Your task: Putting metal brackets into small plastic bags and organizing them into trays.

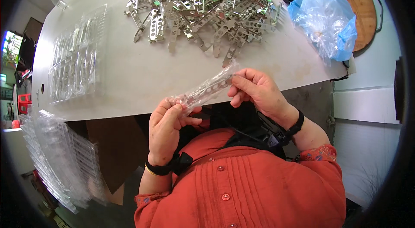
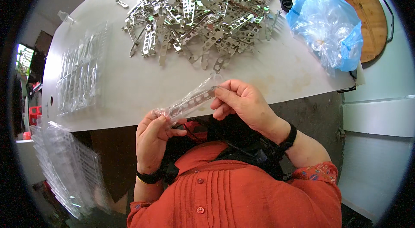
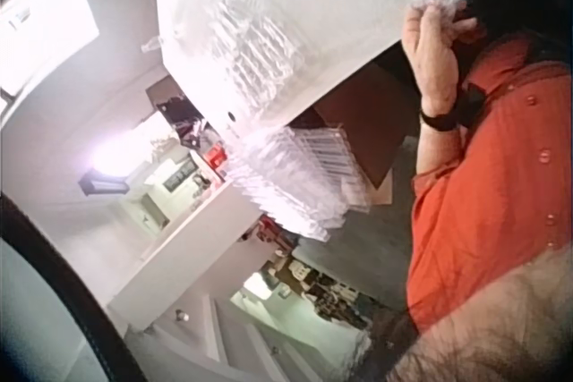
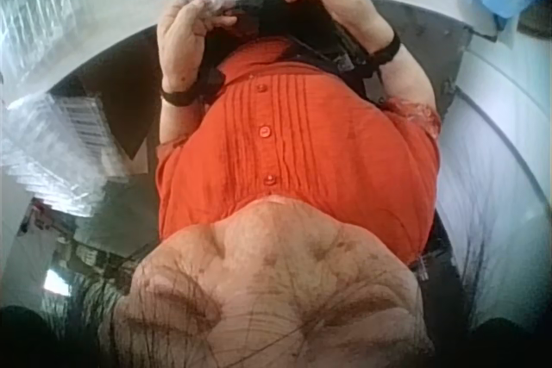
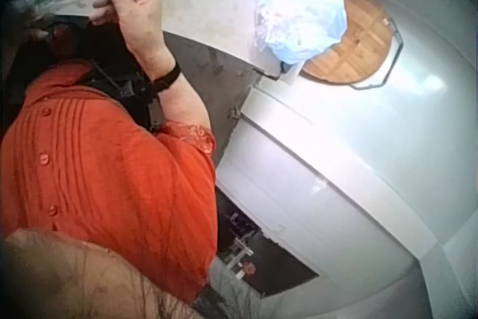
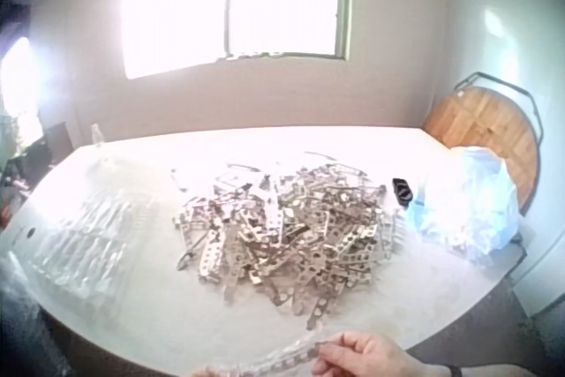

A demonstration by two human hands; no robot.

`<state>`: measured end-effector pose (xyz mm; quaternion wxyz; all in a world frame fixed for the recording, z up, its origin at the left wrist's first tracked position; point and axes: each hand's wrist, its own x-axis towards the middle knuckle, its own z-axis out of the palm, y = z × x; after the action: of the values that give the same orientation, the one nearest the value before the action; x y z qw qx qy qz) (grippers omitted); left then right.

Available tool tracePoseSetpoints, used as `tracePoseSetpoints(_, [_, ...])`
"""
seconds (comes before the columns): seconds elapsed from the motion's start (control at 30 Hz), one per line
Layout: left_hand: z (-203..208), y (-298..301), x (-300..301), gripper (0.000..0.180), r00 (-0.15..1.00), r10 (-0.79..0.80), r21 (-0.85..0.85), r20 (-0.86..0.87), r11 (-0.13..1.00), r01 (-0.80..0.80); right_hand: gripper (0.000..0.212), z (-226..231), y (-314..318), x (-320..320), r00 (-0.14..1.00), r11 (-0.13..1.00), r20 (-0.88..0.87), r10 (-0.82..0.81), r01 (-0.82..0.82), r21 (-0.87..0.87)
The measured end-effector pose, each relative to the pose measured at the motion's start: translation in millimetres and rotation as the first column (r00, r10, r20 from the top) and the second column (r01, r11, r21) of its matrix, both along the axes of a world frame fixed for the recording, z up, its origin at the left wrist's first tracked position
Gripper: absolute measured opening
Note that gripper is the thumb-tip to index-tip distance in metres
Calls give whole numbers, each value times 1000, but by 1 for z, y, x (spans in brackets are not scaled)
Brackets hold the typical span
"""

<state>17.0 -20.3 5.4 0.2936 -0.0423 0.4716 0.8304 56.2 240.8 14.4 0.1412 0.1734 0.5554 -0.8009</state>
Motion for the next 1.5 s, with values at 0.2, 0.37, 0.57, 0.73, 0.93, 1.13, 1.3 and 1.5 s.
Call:
tracePoseSetpoints(0.2, [0,-1,-1,15,996,-77,173,47,983,67,27,-1,1,-1,1000,1000,-5,7,-7,1])
tracePoseSetpoints(0.37, [-2,1,-2,15,987,-7,273,161,961,-38,30,-1,0,0,999,999,-19,29,-28,24])
tracePoseSetpoints(0.57, [-1,4,-2,15,981,33,306,194,948,-92,36,2,-2,2,1000,1000,7,17,-16,-15])
tracePoseSetpoints(0.73, [-7,5,-3,10,978,6,401,210,912,-92,37,-1,3,2,997,997,8,82,-82,-9])
tracePoseSetpoints(0.93, [-4,9,-2,9,978,47,391,203,912,-124,36,7,1,0,986,986,37,164,-165,26])
tracePoseSetpoints(1.13, [-3,8,-1,12,985,44,366,165,925,-102,36,9,-1,1,977,977,27,210,-211,38])
tracePoseSetpoints(1.3, [-2,7,1,13,989,9,387,149,920,-67,34,7,6,-1,973,968,-10,231,-228,106])
tracePoseSetpoints(1.5, [0,2,1,12,989,-7,346,151,937,-46,32,14,18,-3,979,982,-157,130,-105,154])
